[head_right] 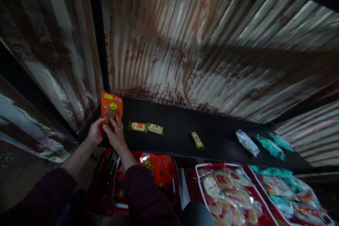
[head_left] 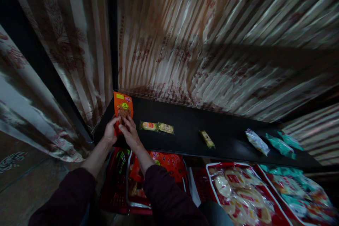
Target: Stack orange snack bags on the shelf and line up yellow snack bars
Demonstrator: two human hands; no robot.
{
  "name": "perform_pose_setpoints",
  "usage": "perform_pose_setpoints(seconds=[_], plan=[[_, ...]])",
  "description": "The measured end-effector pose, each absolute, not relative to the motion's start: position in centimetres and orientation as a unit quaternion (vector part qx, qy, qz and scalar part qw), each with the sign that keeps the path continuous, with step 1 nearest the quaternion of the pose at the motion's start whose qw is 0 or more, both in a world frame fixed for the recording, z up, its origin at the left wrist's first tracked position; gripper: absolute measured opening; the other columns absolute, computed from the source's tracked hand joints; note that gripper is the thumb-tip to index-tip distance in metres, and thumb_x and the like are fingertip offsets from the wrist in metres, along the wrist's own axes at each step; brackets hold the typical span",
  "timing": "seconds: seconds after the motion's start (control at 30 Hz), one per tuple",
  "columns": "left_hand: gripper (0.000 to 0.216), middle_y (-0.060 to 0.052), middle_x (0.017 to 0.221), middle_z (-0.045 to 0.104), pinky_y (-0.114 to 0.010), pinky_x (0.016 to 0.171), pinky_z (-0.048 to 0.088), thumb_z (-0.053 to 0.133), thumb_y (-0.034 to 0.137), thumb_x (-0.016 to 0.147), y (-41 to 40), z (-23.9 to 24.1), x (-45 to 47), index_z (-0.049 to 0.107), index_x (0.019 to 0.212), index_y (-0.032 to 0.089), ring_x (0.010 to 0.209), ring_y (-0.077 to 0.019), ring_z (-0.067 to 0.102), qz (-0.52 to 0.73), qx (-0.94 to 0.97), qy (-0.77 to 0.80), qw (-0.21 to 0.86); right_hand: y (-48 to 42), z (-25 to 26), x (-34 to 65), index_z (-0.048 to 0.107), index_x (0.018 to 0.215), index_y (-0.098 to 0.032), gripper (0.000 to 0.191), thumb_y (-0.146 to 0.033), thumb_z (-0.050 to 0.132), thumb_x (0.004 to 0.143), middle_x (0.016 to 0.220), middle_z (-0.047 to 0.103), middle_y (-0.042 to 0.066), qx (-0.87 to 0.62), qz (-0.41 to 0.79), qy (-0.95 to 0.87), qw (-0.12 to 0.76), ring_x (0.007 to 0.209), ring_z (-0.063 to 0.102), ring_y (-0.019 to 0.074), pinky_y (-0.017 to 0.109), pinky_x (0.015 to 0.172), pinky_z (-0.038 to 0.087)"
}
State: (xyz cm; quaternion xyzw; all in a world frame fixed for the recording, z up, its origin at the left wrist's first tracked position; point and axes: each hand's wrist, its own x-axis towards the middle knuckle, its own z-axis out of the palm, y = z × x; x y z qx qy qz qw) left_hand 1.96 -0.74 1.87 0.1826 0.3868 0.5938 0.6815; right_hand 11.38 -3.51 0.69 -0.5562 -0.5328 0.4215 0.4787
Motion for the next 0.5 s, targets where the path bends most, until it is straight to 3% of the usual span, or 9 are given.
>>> perform_pose_setpoints(seconds=[0.07,0.17,0.3,0.5], plan=[[0.017,-0.002,0.076,0.071,-0.035,0.079,0.054,0.058,0.022,0.069,-0.6,1.9,1.5,0.065,0.083,0.016,0.078,-0.0197,0.068,0.594,0.15,0.38,0.693,-2.9,0.0,11.9,0.064,0.115,-0.023,0.039,-0.033,0.061,0.078,0.138,0.051,0.006,-0.557,0.402,-0.504,0.523,0.131,0.041,0.0195,0.035,0.112,0.027],[0.021,-0.005,0.081,0.072,-0.041,0.085,0.053,0.054,0.025,0.073,-0.5,2.1,1.0,0.067,0.085,0.014,0.087,-0.024,0.067,0.597,0.131,0.356,0.707,-2.1,-0.8,12.7,0.056,0.122,-0.022,0.046,-0.03,0.06,0.077,0.131,0.056,0.006,-0.571,0.386,-0.444,0.573,0.123,0.049,0.0177,0.034,0.108,0.034],[0.025,-0.008,0.086,0.073,-0.045,0.088,0.052,0.054,0.029,0.074,-0.7,2.6,0.8,0.067,0.089,0.013,0.094,-0.0274,0.066,0.595,0.133,0.34,0.716,-1.8,-0.6,13.0,0.046,0.13,-0.023,0.058,-0.031,0.062,0.074,0.12,0.063,0.004,-0.539,0.462,-0.387,0.589,0.107,0.06,0.0168,0.032,0.097,0.046],[0.024,-0.008,0.084,0.072,-0.048,0.088,0.052,0.055,0.025,0.074,-0.7,2.8,0.8,0.067,0.089,0.012,0.093,-0.0282,0.067,0.572,0.12,0.367,0.723,-1.9,-0.9,12.9,0.05,0.124,-0.024,0.05,-0.023,0.055,0.074,0.106,0.067,0.001,-0.527,0.493,-0.346,0.6,0.094,0.064,0.0157,0.031,0.088,0.05]])
